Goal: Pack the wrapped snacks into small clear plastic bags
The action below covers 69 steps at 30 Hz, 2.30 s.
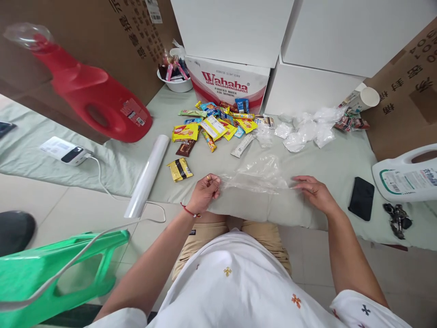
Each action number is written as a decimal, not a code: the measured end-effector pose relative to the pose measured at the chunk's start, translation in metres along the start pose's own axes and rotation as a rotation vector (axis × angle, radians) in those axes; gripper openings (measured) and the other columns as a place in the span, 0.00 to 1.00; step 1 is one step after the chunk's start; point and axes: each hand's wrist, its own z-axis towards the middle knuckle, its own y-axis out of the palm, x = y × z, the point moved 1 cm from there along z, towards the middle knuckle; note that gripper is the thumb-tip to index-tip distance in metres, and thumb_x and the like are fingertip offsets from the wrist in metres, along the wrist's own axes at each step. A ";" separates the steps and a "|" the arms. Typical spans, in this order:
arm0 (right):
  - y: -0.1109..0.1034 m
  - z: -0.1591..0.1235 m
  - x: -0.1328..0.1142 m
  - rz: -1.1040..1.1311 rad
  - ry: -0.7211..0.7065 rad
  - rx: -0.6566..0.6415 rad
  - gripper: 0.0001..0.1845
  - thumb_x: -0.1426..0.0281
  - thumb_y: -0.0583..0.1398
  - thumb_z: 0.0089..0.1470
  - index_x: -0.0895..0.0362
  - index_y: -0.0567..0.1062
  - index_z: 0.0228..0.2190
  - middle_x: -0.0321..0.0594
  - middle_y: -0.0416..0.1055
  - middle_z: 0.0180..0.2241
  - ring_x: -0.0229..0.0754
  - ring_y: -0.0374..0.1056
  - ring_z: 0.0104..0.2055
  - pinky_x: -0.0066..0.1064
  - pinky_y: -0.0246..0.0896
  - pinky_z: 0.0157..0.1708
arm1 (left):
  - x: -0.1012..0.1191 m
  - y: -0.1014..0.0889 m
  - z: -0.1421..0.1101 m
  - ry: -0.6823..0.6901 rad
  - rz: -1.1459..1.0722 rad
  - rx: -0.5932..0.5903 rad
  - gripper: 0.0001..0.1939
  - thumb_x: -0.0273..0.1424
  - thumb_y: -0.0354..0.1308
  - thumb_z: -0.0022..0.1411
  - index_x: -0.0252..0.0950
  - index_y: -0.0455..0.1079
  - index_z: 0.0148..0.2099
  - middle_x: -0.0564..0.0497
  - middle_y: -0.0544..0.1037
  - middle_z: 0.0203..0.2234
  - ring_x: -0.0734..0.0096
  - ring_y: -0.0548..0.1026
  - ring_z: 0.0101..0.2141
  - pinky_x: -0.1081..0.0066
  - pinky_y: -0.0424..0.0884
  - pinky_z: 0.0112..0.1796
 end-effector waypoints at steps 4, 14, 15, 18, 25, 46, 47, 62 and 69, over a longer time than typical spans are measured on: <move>0.010 0.001 -0.030 0.034 -0.116 0.233 0.23 0.50 0.61 0.62 0.45 0.78 0.54 0.45 0.73 0.56 0.52 0.68 0.59 0.50 0.65 0.58 | -0.005 0.007 -0.001 0.013 0.089 -0.001 0.22 0.48 0.72 0.51 0.38 0.68 0.34 0.62 0.63 0.14 0.81 0.60 0.15 0.78 0.52 0.19; 0.084 0.098 -0.066 -0.097 -0.030 -0.056 0.58 0.48 0.71 0.46 0.52 0.57 0.70 0.48 0.72 0.52 0.57 0.60 0.64 0.56 0.52 0.65 | -0.002 0.008 -0.005 0.049 0.172 -0.015 0.21 0.45 0.72 0.49 0.36 0.68 0.33 0.61 0.66 0.18 0.82 0.61 0.16 0.77 0.54 0.20; 0.085 0.106 -0.065 -0.061 -0.002 -0.121 0.51 0.49 0.71 0.47 0.54 0.64 0.66 0.46 0.74 0.46 0.56 0.64 0.59 0.53 0.57 0.62 | -0.002 0.008 -0.006 0.051 0.173 -0.013 0.21 0.45 0.72 0.49 0.36 0.68 0.33 0.61 0.66 0.18 0.82 0.61 0.16 0.77 0.54 0.20; 0.081 0.100 -0.079 -0.028 -0.151 -0.232 0.21 0.54 0.67 0.55 0.55 0.81 0.44 0.39 0.72 0.33 0.49 0.70 0.46 0.45 0.65 0.53 | -0.001 0.008 -0.008 0.048 0.133 0.025 0.21 0.46 0.70 0.49 0.37 0.67 0.33 0.62 0.63 0.17 0.82 0.59 0.16 0.77 0.51 0.20; 0.093 -0.020 -0.096 -0.365 -0.804 -0.135 0.13 0.80 0.58 0.62 0.52 0.80 0.39 0.40 0.71 0.32 0.47 0.67 0.49 0.41 0.65 0.49 | -0.005 -0.014 -0.013 -0.088 0.208 0.236 0.18 0.45 0.63 0.51 0.39 0.62 0.31 0.62 0.60 0.16 0.79 0.59 0.15 0.75 0.51 0.19; 0.063 -0.110 -0.016 -0.361 -0.488 -0.238 0.15 0.76 0.56 0.65 0.49 0.80 0.44 0.43 0.74 0.37 0.47 0.70 0.52 0.40 0.74 0.46 | -0.017 0.027 0.028 0.588 1.535 -0.165 0.27 0.40 0.39 0.77 0.43 0.60 0.72 0.46 0.61 0.71 0.55 0.60 0.69 0.38 0.43 0.68; 0.051 -0.112 -0.018 -0.347 -0.452 -0.312 0.14 0.73 0.57 0.66 0.48 0.79 0.47 0.43 0.75 0.40 0.47 0.71 0.52 0.40 0.74 0.47 | -0.019 0.023 0.027 0.602 1.537 -0.169 0.28 0.40 0.39 0.77 0.43 0.58 0.73 0.45 0.59 0.71 0.56 0.60 0.69 0.38 0.43 0.68; 0.159 0.216 -0.128 -1.125 -0.309 -0.570 0.25 0.76 0.48 0.66 0.54 0.71 0.60 0.54 0.70 0.59 0.55 0.73 0.51 0.41 0.64 0.44 | -0.017 0.012 0.008 0.566 1.525 -0.055 0.29 0.44 0.43 0.75 0.45 0.56 0.74 0.42 0.60 0.71 0.49 0.59 0.70 0.27 0.37 0.65; 0.102 0.156 -0.163 -1.112 -0.255 -0.308 0.24 0.55 0.57 0.66 0.56 0.71 0.57 0.54 0.73 0.51 0.55 0.72 0.46 0.37 0.60 0.40 | -0.014 0.011 0.006 0.547 1.468 -0.025 0.28 0.42 0.43 0.75 0.46 0.58 0.73 0.43 0.61 0.70 0.48 0.57 0.70 0.27 0.37 0.65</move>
